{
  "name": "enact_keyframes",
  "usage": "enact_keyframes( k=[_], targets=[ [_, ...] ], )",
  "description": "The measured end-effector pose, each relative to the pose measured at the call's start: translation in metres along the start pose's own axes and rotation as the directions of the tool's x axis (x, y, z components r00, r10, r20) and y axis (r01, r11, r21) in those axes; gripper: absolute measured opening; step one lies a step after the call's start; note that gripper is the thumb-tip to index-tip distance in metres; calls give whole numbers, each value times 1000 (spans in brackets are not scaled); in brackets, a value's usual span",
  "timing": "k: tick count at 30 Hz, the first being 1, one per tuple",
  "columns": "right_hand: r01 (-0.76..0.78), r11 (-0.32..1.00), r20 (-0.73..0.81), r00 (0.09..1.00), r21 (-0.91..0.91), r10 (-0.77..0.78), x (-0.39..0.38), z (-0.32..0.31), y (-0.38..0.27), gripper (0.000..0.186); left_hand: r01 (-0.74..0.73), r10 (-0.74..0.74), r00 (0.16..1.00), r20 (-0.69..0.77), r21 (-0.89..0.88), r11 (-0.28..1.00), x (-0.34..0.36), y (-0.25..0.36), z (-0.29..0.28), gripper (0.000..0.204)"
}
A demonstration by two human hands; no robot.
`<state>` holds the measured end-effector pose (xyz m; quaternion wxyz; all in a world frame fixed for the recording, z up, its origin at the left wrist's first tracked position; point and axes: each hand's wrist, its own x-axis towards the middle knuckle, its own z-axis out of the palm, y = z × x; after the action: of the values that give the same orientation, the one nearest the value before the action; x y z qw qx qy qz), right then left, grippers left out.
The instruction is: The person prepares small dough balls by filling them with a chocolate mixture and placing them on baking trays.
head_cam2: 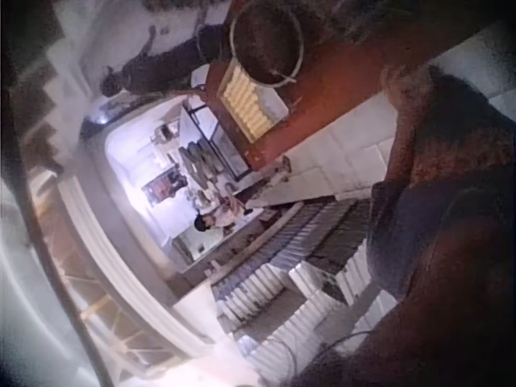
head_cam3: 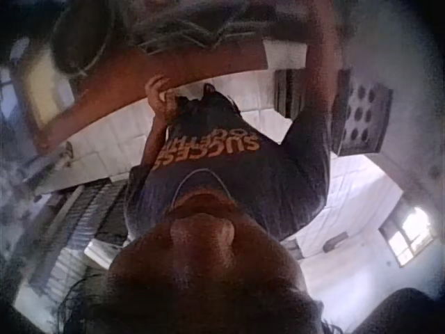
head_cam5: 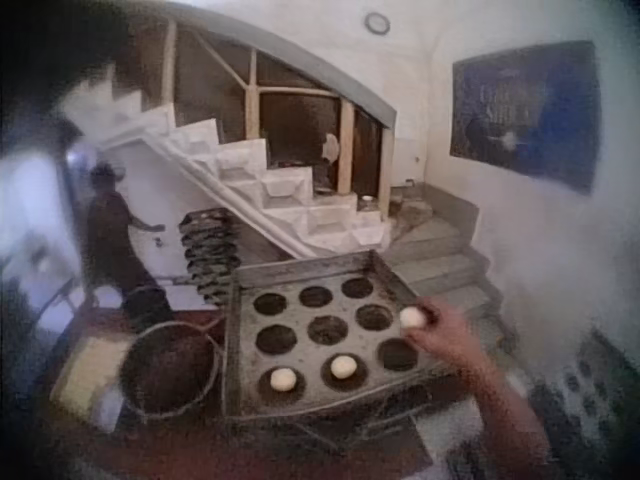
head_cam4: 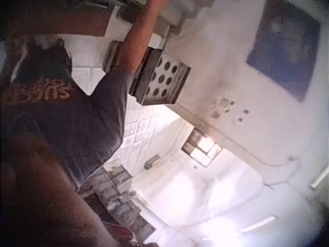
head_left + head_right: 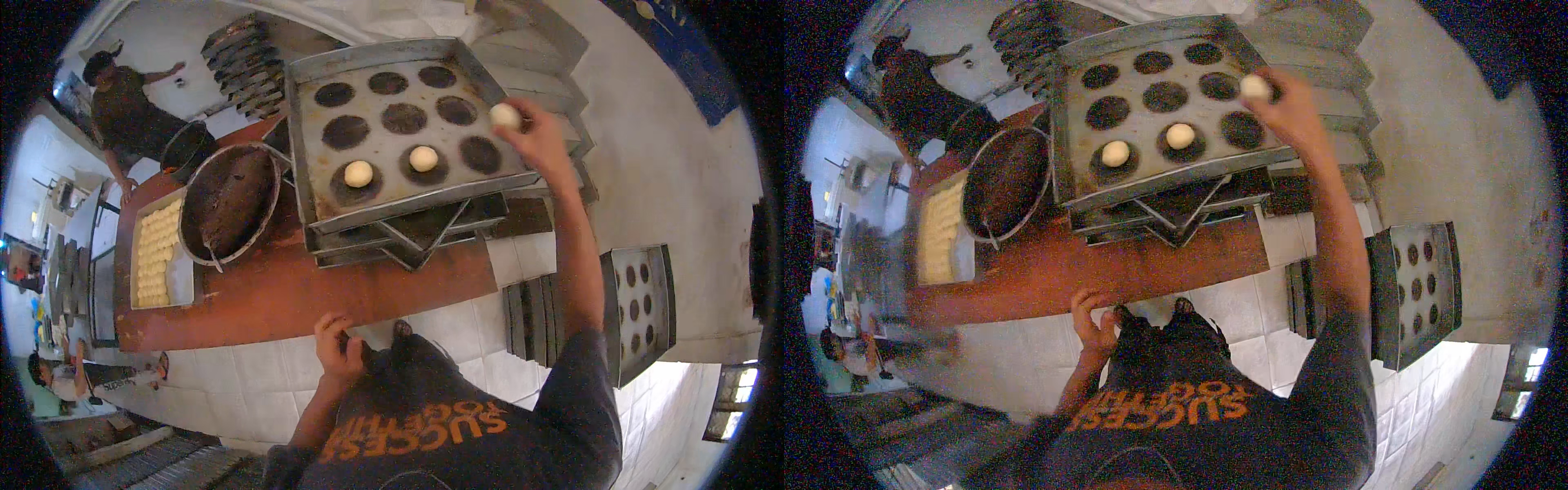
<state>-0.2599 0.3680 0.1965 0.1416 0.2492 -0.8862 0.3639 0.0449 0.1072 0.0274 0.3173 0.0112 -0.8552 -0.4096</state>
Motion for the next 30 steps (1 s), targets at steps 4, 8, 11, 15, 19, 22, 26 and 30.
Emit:
enact_keyframes(
  k=[4,8,11,15,19,22,26,30],
  targets=[
    [9,926,147,988,-377,50,16,39,56,28,126,-130,987,-94,-40,991,-17,-18,-35,20],
    [-38,961,17,999,-274,44,26,47,34,22,330,-336,923,-189,-63,942,-33,-65,-72,19],
    [-92,793,294,898,-602,327,25,63,21,23,237,-230,955,-188,12,972,-20,-106,-109,19],
    [-144,811,-171,984,-567,55,19,66,1,25,264,-277,904,-324,-84,961,2,-187,-190,17],
    [-159,969,-473,880,-190,52,-17,119,-114,26,376,-363,846,-392,-44,925,41,-268,-293,16],
    [-68,983,-492,870,-172,-25,-47,205,-186,21,398,-305,833,-462,119,909,55,-351,-360,21],
    [118,990,-377,923,82,-79,-88,317,-281,12,687,-631,627,-457,-57,724,60,-490,-391,31],
    [41,996,140,990,-80,-30,-89,406,-350,15,557,-465,821,-332,644,524,99,-556,-355,38]
  ],
)
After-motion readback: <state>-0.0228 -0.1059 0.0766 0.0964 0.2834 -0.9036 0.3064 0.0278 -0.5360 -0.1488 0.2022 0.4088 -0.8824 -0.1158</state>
